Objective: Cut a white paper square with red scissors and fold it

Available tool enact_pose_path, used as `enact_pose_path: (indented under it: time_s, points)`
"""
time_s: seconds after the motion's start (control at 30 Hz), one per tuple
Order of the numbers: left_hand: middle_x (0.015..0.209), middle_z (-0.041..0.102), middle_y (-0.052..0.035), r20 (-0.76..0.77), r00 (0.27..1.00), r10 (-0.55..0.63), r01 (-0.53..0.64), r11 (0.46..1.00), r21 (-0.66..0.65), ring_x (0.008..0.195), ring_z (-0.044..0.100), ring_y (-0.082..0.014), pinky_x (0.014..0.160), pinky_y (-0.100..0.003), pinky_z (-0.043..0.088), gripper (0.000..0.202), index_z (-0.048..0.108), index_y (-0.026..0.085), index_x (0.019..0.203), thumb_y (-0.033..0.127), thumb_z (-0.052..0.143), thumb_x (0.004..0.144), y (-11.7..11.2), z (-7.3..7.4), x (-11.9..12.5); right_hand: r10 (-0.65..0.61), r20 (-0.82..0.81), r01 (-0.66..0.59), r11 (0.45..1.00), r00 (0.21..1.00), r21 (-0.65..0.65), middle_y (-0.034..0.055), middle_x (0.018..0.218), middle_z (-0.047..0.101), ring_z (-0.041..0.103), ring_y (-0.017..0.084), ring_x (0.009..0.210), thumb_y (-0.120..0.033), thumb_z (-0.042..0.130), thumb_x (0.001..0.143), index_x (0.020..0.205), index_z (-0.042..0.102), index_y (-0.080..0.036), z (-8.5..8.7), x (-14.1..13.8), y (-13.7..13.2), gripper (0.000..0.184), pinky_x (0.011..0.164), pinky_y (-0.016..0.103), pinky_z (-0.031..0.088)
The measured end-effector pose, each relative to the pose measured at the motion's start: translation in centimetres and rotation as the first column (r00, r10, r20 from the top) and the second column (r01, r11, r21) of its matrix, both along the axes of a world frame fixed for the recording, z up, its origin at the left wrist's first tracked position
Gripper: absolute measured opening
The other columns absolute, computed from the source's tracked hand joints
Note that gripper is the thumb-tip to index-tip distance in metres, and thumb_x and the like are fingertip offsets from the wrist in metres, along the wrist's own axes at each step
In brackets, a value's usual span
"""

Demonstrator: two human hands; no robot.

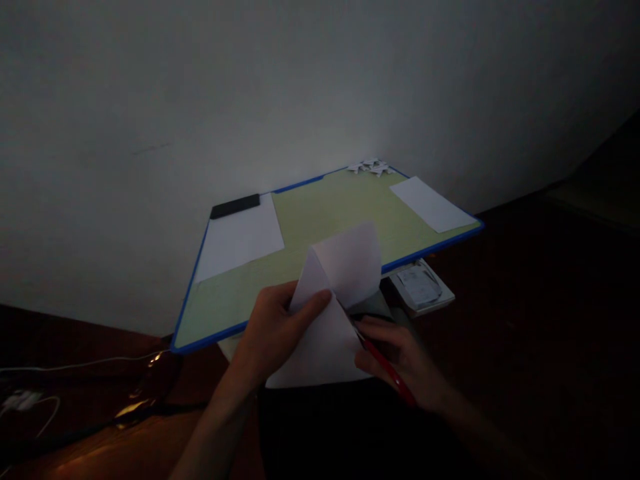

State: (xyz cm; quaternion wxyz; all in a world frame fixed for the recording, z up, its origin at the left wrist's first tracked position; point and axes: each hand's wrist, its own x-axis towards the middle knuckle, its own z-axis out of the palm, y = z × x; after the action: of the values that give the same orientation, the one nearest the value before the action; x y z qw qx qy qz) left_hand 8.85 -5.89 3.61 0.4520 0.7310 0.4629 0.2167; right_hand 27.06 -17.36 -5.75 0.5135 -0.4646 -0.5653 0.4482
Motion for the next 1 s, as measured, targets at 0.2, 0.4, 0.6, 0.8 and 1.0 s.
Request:
enact_pose_path:
  time_s: [0.2,0.4,0.6,0.8,1.0]
  points:
    - [0.084,0.081,-0.007,0.0,0.999,-0.033,0.033,0.999,0.007,0.068,0.068,-0.0199,0.054,-0.025,0.048,0.037,0.083,0.016,0.087,0.052,0.073,0.089,0.21,-0.17,-0.08,0.019,-0.065,-0.021,1.0,0.998,-0.023,0.0049,0.105,0.072,0.065,0.02,0.092,-0.046,0.075,0.097,0.124,0.08,-0.027,0.44,-0.16,0.31,0.034,0.081,0.032,0.055]
    - [0.085,0.081,-0.0072,-0.003,1.0,-0.028,0.028,1.0,0.013,0.07,0.068,-0.0212,0.056,-0.026,0.049,0.039,0.083,0.016,0.088,0.053,0.072,0.089,0.24,-0.31,-0.14,0.015,-0.07,-0.018,0.998,0.997,-0.053,0.0037,0.101,0.071,0.066,0.019,0.091,-0.044,0.076,0.097,0.124,0.081,-0.027,0.2,-0.26,0.3,0.032,0.078,0.03,0.055]
    - [0.085,0.081,-0.0074,-0.022,0.999,-0.025,0.026,0.999,0.019,0.071,0.067,-0.0208,0.058,-0.027,0.048,0.037,0.083,0.015,0.088,0.05,0.072,0.09,0.32,-0.38,-0.11,0.031,-0.029,-0.032,0.998,0.999,-0.045,0.0045,0.104,0.072,0.067,0.02,0.095,-0.042,0.073,0.1,0.126,0.08,-0.028,0.11,-0.06,0.22,0.03,0.081,0.031,0.054]
    - [0.082,0.079,-0.0067,-0.014,1.0,-0.024,0.024,1.0,0.013,0.068,0.063,-0.0184,0.056,-0.025,0.046,0.038,0.081,0.014,0.085,0.051,0.072,0.09,0.31,-0.55,-0.11,0.031,-0.033,-0.033,0.997,0.999,-0.065,0.0037,0.104,0.071,0.066,0.019,0.095,-0.039,0.074,0.099,0.127,0.079,-0.027,0.1,-0.05,0.22,0.03,0.079,0.029,0.053]
    - [0.08,0.079,-0.006,-0.028,1.0,-0.013,0.014,0.999,0.032,0.066,0.063,-0.018,0.056,-0.025,0.045,0.037,0.081,0.014,0.084,0.049,0.072,0.09,0.39,-0.53,-0.11,0.023,-0.025,-0.025,0.999,0.999,-0.047,0.0032,0.098,0.07,0.064,0.018,0.088,-0.042,0.076,0.097,0.12,0.082,-0.025,0.37,-0.25,0.42,0.029,0.077,0.03,0.052]
